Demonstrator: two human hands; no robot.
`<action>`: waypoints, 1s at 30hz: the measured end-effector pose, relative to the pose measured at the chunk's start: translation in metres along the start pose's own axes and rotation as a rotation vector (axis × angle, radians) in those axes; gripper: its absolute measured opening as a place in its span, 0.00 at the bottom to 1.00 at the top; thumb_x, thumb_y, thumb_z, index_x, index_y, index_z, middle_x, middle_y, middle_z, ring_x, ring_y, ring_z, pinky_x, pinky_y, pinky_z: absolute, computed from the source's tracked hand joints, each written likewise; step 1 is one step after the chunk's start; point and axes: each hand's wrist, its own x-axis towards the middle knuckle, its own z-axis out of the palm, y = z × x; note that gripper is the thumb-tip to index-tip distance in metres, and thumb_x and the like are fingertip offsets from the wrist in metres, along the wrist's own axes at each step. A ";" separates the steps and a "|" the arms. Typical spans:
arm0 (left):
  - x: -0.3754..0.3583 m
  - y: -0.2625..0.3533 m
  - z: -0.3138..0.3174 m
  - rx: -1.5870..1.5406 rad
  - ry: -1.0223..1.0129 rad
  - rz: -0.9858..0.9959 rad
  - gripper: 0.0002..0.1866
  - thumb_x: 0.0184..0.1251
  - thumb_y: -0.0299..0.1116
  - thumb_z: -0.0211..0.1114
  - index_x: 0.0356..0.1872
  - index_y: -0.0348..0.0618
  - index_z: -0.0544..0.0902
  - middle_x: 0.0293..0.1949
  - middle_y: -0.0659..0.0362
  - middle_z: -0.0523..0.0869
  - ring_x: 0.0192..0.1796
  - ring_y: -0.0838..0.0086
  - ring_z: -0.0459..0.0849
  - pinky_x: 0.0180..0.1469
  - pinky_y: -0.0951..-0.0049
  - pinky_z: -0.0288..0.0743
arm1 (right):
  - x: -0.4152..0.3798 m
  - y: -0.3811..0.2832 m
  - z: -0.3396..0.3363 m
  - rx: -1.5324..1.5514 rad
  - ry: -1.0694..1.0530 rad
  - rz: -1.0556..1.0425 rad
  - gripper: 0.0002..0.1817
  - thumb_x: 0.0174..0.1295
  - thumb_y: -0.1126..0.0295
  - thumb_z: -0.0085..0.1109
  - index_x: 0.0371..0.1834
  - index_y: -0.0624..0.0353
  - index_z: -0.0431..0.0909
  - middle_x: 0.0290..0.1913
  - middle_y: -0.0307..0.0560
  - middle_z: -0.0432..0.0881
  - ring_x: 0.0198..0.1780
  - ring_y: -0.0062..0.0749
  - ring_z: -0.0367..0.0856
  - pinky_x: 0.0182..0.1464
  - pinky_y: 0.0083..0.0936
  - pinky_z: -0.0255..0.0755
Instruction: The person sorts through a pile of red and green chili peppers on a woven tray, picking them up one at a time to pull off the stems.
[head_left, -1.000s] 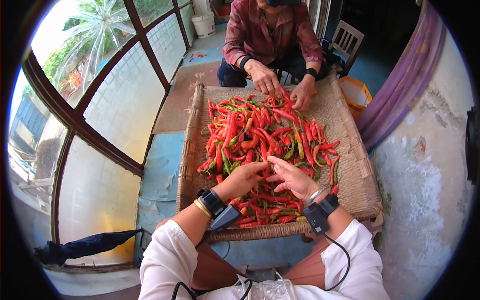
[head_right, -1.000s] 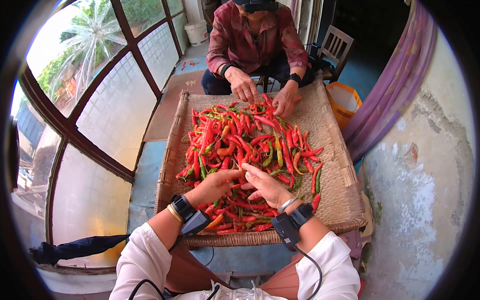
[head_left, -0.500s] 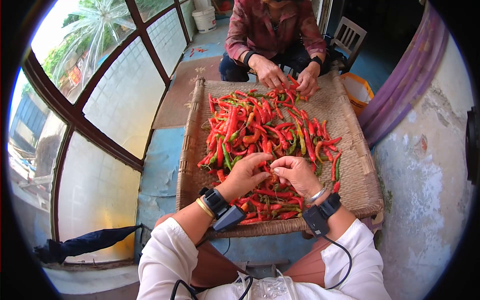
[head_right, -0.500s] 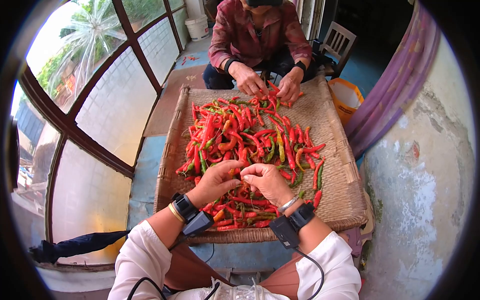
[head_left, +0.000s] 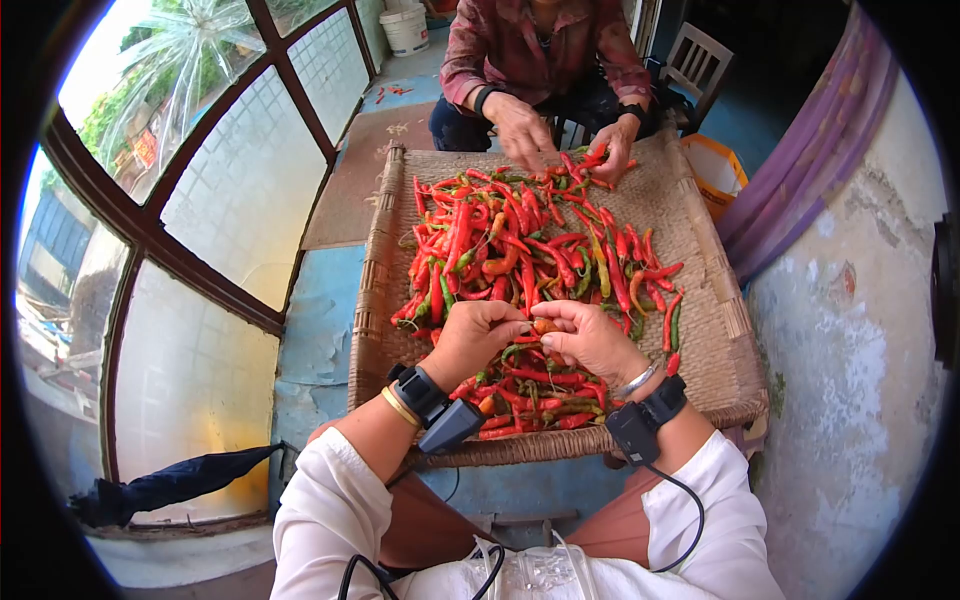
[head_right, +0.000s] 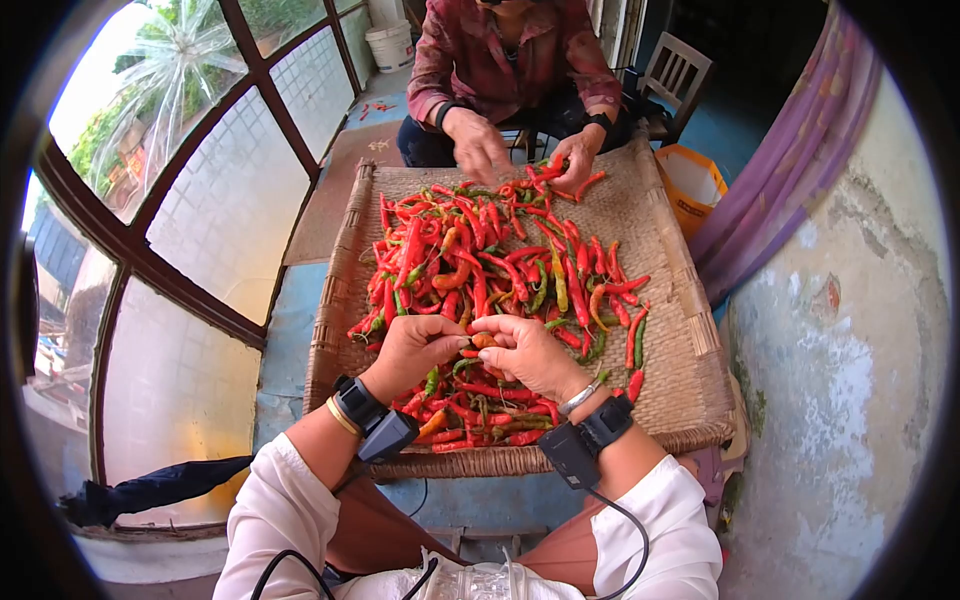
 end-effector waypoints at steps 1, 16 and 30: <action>0.000 0.001 0.000 0.000 -0.002 0.000 0.04 0.52 0.26 0.64 0.28 0.38 0.80 0.20 0.58 0.80 0.23 0.81 0.76 0.27 0.79 0.71 | -0.001 -0.002 -0.002 -0.005 0.012 0.012 0.17 0.55 0.78 0.52 0.50 0.64 0.69 0.28 0.32 0.73 0.23 0.11 0.64 0.23 0.10 0.61; 0.000 -0.005 -0.002 0.144 -0.060 0.008 0.12 0.52 0.26 0.64 0.39 0.36 0.78 0.23 0.59 0.80 0.25 0.83 0.76 0.29 0.81 0.72 | 0.008 0.007 -0.055 0.061 0.546 -0.142 0.26 0.54 0.74 0.53 0.57 0.68 0.63 0.39 0.45 0.75 0.34 0.20 0.74 0.28 0.14 0.70; 0.000 -0.020 0.007 0.353 -0.399 0.082 0.15 0.51 0.28 0.62 0.43 0.39 0.76 0.37 0.51 0.78 0.42 0.59 0.78 0.44 0.67 0.71 | 0.018 0.040 -0.042 -1.050 0.082 -0.054 0.24 0.49 0.71 0.56 0.53 0.61 0.66 0.50 0.57 0.72 0.50 0.47 0.71 0.52 0.35 0.66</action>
